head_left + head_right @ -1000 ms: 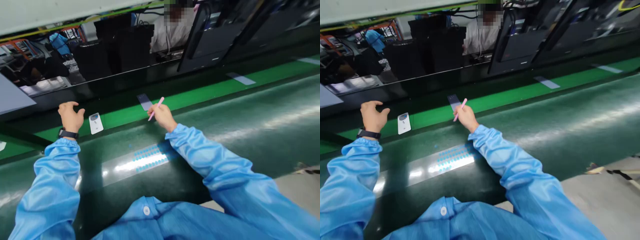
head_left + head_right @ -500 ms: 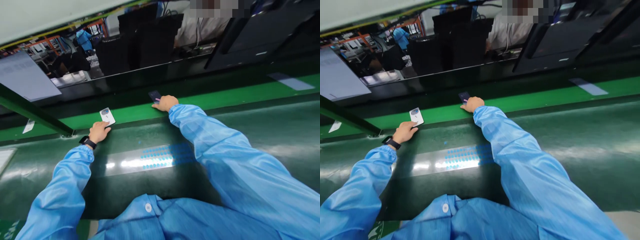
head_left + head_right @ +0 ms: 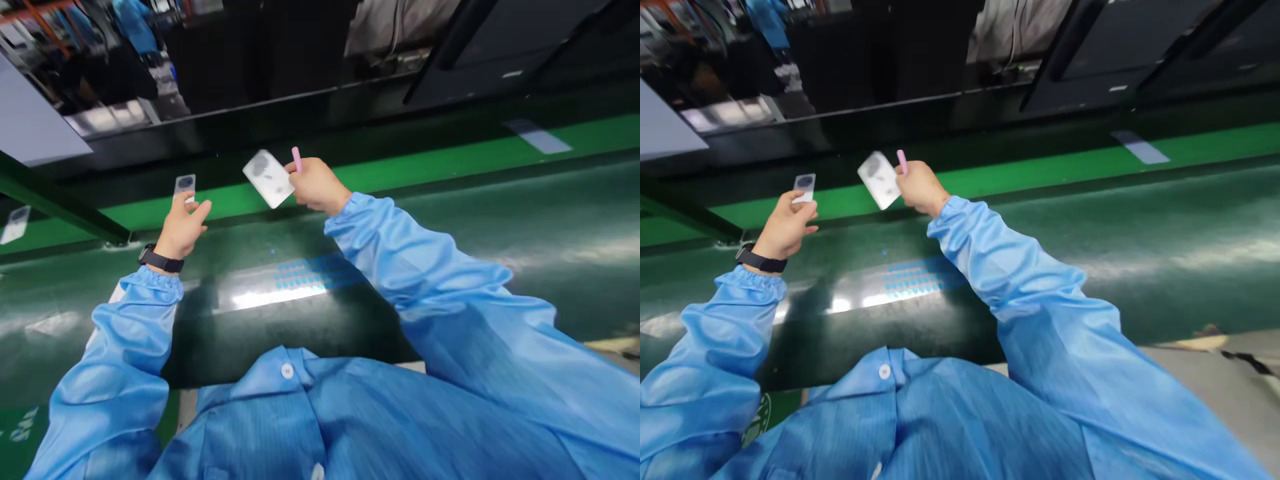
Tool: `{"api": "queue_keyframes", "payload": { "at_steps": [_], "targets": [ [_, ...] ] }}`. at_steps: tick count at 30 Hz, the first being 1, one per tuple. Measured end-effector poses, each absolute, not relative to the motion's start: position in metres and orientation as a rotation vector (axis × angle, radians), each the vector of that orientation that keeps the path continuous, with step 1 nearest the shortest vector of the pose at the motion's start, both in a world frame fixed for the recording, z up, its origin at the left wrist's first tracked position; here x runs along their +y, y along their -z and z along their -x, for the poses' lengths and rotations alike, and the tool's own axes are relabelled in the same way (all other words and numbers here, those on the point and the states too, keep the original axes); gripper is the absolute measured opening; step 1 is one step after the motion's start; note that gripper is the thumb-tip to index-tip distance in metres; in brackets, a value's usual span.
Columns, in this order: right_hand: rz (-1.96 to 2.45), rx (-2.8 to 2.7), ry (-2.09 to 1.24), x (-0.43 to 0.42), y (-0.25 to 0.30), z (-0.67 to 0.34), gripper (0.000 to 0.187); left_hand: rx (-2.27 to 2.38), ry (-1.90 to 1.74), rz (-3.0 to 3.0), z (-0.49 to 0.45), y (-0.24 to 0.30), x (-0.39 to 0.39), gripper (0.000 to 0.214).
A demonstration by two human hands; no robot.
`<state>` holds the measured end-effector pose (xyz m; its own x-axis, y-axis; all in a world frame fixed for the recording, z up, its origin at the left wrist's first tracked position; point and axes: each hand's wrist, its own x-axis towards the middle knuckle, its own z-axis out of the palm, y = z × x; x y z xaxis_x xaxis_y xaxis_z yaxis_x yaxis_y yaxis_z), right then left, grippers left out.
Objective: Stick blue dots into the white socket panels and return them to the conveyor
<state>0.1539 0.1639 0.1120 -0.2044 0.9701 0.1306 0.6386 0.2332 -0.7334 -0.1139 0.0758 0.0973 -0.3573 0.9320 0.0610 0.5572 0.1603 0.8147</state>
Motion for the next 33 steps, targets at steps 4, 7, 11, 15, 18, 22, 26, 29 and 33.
{"api": "queue_keyframes", "payload": {
  "at_steps": [4, 7, 11, 15, 18, 22, 26, 29, 33],
  "targets": [
    [1.082, -1.798, -1.328, 0.070, -0.108, -0.143, 0.023, 1.459, -1.311, -1.227, 0.074, -0.096, 0.054, 0.067],
    [1.102, -1.693, -1.499, 0.036, -0.106, -0.155, 0.010, 1.370, -1.317, -1.210, 0.069, -0.099, 0.029, 0.071],
    [1.079, -1.276, -1.499, 0.040, -0.096, -0.180, 0.021, 1.439, -1.028, -1.335, 0.073, -0.092, -0.012, 0.077],
    [1.124, -1.336, -1.505, 0.045, -0.082, -0.181, 0.036, 1.587, -0.689, -1.544, 0.060, -0.074, -0.031, 0.066],
    [1.180, -1.415, -1.640, 0.042, -0.073, -0.175, 0.031, 1.694, -0.568, -1.765, 0.048, -0.060, -0.031, 0.060],
    [1.179, -1.502, -1.767, 0.041, -0.065, -0.175, 0.015, 1.626, -0.488, -2.105, 0.046, -0.047, -0.031, 0.050],
    [1.214, -1.575, -1.703, 0.044, -0.055, -0.175, 0.014, 1.587, -0.394, -2.204, 0.051, -0.041, -0.033, 0.042],
    [1.266, -1.572, -1.663, 0.045, -0.051, -0.171, 0.015, 1.570, -0.398, -2.221, 0.053, -0.041, -0.035, 0.040],
    [1.317, -1.510, -1.630, 0.044, -0.052, -0.167, 0.014, 1.569, -0.404, -2.248, 0.053, -0.042, -0.036, 0.039]
  ]
}}
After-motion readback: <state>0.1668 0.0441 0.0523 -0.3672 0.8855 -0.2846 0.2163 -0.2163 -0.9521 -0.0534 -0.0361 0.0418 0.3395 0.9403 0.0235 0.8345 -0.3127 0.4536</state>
